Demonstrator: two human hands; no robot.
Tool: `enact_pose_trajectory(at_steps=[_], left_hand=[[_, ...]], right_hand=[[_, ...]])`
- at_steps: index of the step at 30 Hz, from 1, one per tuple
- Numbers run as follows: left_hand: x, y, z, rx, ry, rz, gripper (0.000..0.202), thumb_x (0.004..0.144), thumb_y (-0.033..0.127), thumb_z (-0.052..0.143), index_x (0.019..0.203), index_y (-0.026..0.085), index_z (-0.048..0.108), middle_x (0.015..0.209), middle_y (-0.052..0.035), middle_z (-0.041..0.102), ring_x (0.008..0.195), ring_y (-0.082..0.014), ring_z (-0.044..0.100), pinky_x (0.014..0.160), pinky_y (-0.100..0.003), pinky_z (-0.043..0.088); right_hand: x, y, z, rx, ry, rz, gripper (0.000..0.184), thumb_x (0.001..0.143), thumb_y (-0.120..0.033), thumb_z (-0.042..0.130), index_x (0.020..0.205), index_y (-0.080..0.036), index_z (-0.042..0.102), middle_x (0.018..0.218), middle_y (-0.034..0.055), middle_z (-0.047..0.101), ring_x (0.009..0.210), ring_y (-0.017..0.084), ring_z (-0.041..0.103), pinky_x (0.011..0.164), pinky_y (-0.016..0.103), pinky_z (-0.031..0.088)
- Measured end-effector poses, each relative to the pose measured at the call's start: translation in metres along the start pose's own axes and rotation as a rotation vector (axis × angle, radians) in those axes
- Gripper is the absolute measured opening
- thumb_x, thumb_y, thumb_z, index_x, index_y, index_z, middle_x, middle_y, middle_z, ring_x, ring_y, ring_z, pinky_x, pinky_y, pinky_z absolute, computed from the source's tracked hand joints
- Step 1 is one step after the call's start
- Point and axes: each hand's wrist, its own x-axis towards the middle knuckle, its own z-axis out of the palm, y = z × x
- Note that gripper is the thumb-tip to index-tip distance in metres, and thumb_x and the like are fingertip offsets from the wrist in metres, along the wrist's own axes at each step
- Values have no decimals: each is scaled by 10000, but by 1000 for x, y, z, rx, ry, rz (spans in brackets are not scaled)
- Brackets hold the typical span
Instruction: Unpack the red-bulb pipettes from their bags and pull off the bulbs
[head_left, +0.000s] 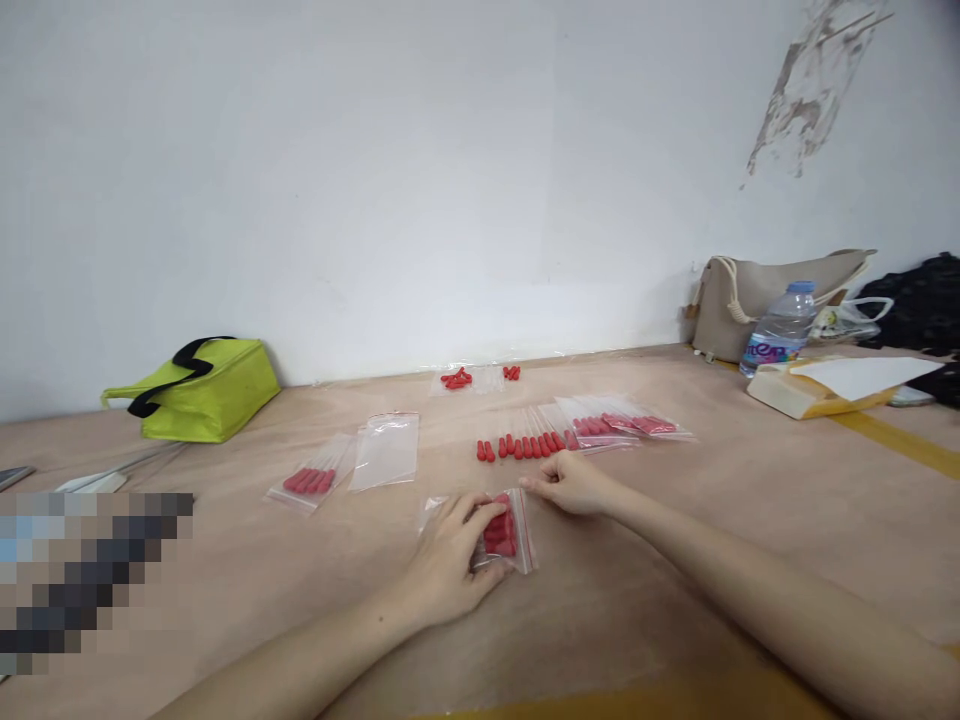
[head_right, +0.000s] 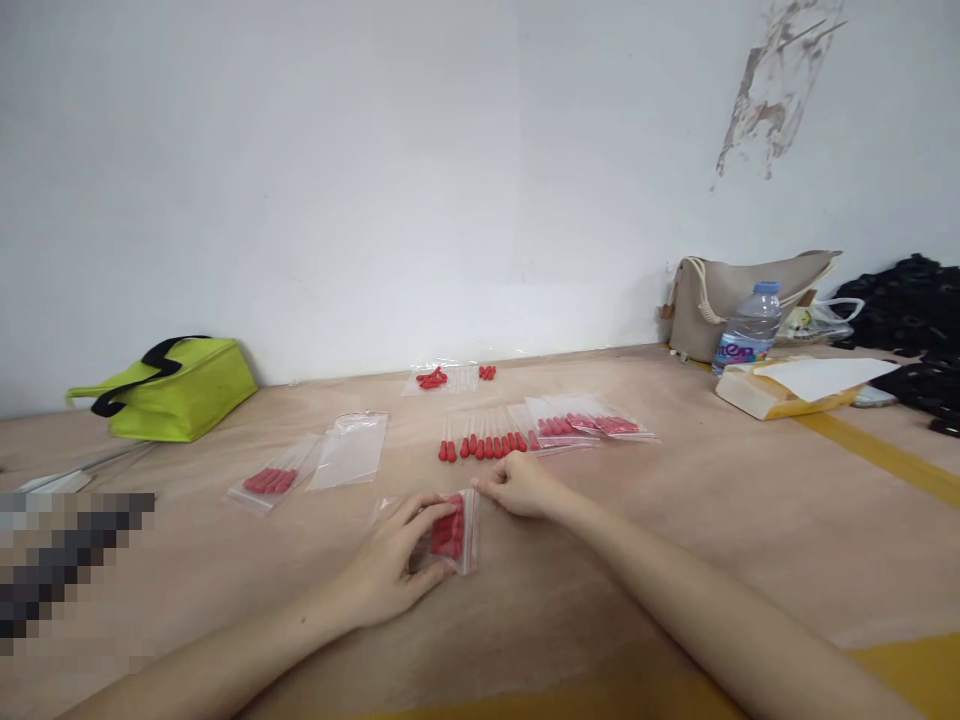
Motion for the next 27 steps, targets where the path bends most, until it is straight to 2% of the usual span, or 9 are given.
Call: enact_pose_trajectory(at_steps=[2, 4, 7, 9, 13, 15, 18, 22, 27], left_hand=[[-2, 8, 4, 35, 18, -46, 616, 698, 472, 595, 1255, 282, 410, 1204, -84, 455, 1085, -276, 420, 905, -426, 369], [-1, 12, 5, 46, 17, -60, 645, 686, 528, 584, 1251, 268, 414, 1197, -93, 452, 1083, -292, 406, 903, -445, 364], [8, 10, 3, 29, 46, -56, 412, 821, 444, 445, 1187, 255, 471, 1125, -81, 483, 1049, -245, 428, 895, -414, 379], [19, 4, 1, 16, 70, 12, 319, 870, 330, 382, 1155, 239, 493, 1098, -75, 486, 1039, -211, 439, 895, -382, 391], [40, -9, 0, 43, 58, 267, 274, 846, 183, 415, 1083, 215, 549, 1114, -79, 473, 1040, -190, 443, 896, -355, 398], [46, -11, 1, 73, 51, 342, 237, 842, 168, 425, 1000, 209, 596, 1093, -81, 486, 1018, -188, 454, 883, -354, 405], [49, -12, 2, 91, 65, 385, 207, 843, 179, 440, 919, 206, 631, 1059, -81, 510, 986, -184, 469, 859, -353, 417], [49, -16, 4, 87, 109, 426, 205, 852, 200, 442, 873, 200, 645, 1001, -73, 545, 934, -166, 490, 825, -330, 429], [52, -24, 11, 158, 171, 575, 201, 854, 184, 437, 839, 180, 637, 857, -46, 612, 805, -135, 517, 738, -278, 441]], right_hand=[[-6, 1, 4, 51, -108, -35, 453, 739, -494, 471, 446, -165, 368, 442, -65, 241, 426, 52, 225, 419, 206, 176], [-11, 1, 10, 140, -174, -55, 395, 720, -470, 511, 491, -159, 427, 467, -65, 290, 444, 52, 245, 422, 197, 191], [-17, 1, 19, 236, -184, -46, 285, 699, -396, 553, 568, -146, 516, 515, -55, 404, 489, 59, 327, 463, 187, 253], [-20, 0, 22, 252, -146, -7, 276, 687, -381, 568, 559, -140, 528, 515, -50, 429, 508, 64, 355, 488, 188, 276], [-23, -3, 24, 291, -98, 55, 304, 658, -409, 601, 536, -138, 534, 493, -47, 441, 507, 67, 369, 514, 198, 297], [-24, -3, 26, 312, -96, 71, 302, 648, -415, 613, 542, -141, 542, 491, -46, 451, 503, 68, 370, 513, 202, 295], [-23, -2, 30, 328, -76, 94, 313, 629, -425, 634, 533, -145, 534, 482, -46, 446, 493, 70, 363, 494, 207, 278], [-23, 0, 31, 345, -60, 107, 343, 616, -461, 648, 540, -144, 541, 486, -43, 446, 508, 73, 360, 494, 209, 270], [-24, 0, 28, 387, -83, 103, 391, 607, -502, 641, 541, -146, 492, 496, -50, 395, 514, 68, 320, 492, 209, 243]])
